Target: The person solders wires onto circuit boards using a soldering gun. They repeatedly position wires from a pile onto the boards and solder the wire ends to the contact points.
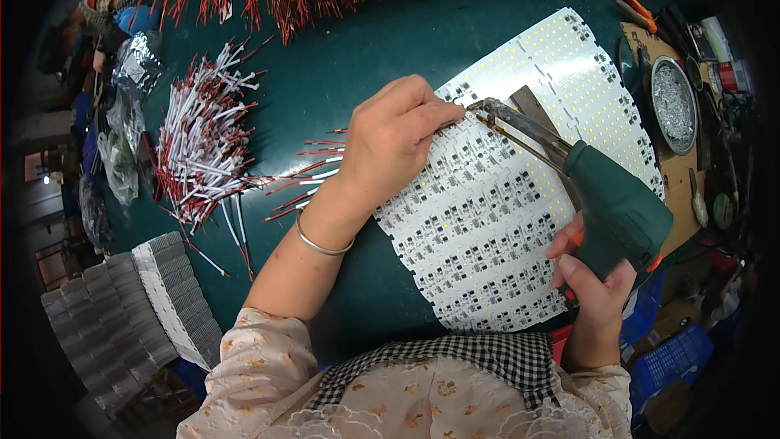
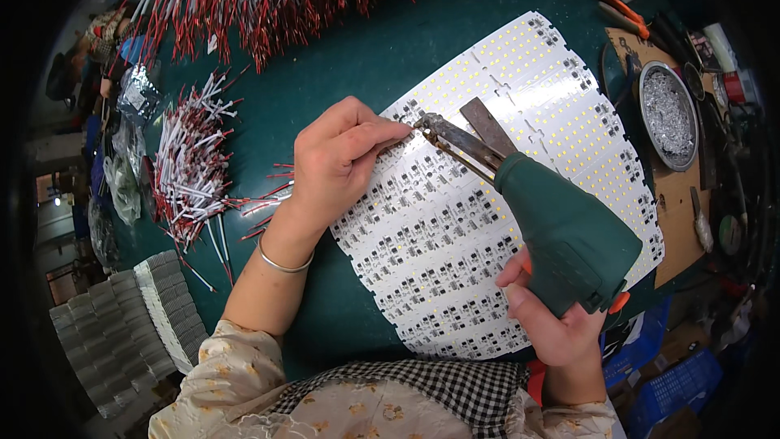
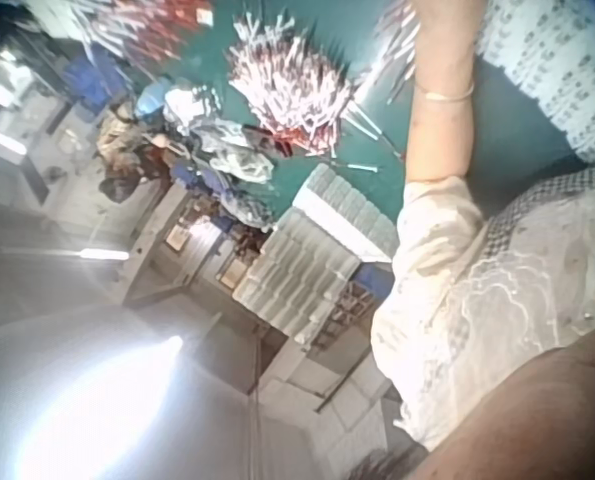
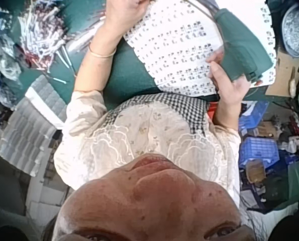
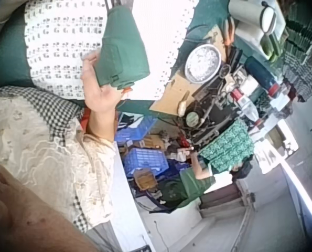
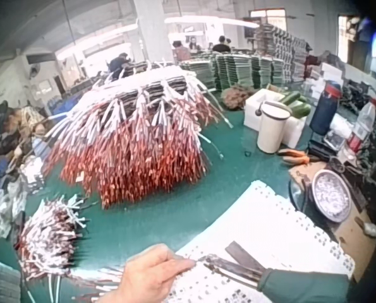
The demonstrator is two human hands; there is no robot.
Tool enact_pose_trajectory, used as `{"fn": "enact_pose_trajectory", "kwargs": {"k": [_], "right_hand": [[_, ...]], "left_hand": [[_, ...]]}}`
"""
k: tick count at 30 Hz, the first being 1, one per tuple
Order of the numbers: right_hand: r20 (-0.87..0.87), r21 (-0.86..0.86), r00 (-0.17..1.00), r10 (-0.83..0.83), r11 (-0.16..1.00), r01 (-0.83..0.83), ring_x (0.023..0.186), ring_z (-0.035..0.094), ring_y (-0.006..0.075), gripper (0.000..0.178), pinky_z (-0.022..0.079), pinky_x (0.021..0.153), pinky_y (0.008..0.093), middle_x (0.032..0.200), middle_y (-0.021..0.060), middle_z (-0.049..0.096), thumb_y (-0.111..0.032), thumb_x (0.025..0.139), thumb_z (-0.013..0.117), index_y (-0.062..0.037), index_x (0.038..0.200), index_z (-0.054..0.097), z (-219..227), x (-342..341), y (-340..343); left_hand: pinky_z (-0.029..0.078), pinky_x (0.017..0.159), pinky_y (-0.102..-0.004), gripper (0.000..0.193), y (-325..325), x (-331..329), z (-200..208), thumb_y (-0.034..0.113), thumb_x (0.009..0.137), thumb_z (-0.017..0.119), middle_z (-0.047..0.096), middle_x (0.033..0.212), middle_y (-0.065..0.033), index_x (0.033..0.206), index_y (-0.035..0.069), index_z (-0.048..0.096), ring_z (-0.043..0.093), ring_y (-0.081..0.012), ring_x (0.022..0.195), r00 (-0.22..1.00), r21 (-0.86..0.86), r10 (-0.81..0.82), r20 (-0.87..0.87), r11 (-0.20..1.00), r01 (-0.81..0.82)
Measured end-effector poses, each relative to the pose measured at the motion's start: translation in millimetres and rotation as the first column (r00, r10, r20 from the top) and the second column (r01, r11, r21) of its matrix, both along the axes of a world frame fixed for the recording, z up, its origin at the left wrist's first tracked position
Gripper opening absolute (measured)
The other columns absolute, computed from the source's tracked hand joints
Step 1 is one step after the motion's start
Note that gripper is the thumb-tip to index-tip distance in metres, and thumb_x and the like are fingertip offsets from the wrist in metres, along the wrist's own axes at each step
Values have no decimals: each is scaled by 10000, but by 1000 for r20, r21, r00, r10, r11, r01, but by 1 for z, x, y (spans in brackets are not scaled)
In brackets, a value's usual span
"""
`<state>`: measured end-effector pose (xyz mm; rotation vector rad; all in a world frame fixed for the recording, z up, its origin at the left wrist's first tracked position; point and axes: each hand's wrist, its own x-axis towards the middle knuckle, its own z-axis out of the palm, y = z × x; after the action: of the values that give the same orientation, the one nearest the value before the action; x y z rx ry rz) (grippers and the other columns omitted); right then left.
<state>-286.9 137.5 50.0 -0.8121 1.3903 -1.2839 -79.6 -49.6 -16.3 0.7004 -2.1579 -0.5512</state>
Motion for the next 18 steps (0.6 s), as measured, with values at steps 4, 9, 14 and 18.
{"fn": "enact_pose_trajectory", "kwargs": {"k": [4, 9, 14, 18], "right_hand": [[-91, 3, 996, 3, 1000, -2, 734, 606, 200, 512, 509, 494, 249, 1049, 161, 548, 53, 724, 565, 89, 1223, 455, 3, 6, -2], [-240, -86, 964, 114, 987, -138, 682, 593, 177, 509, 503, 494, 245, 975, 169, 572, 35, 724, 575, 84, 1217, 460, -7, -4, 7], [-146, 11, 987, -60, 998, 62, 574, 568, 155, 539, 488, 475, 235, 809, 156, 589, -10, 713, 600, 100, 1217, 443, 7, 8, 0], [-63, -29, 980, -190, 982, 189, 470, 536, 144, 611, 476, 424, 242, 739, 146, 588, -114, 717, 669, 140, 1211, 416, 13, 2, -3]], "left_hand": [[453, 517, -271, 281, 1, -1, 0, -115, 655, 686, 560, 690, -51, 870, 65, 712, 571, -171, 618, 999, -64, 19, 26, 998, -18], [452, 509, -285, 319, 2, -4, 3, -139, 600, 649, 557, 688, -55, 848, 56, 694, 566, -195, 612, 999, -145, 27, 39, 989, -22], [448, 501, -293, 326, 4, -4, 4, -145, 581, 636, 552, 690, -57, 838, 51, 684, 560, -200, 607, 996, -169, 50, 74, 985, -37], [446, 495, -300, 341, 3, -4, 5, -143, 569, 629, 547, 689, -57, 843, 53, 683, 556, -201, 605, 995, -195, 49, 86, 980, -32]]}}
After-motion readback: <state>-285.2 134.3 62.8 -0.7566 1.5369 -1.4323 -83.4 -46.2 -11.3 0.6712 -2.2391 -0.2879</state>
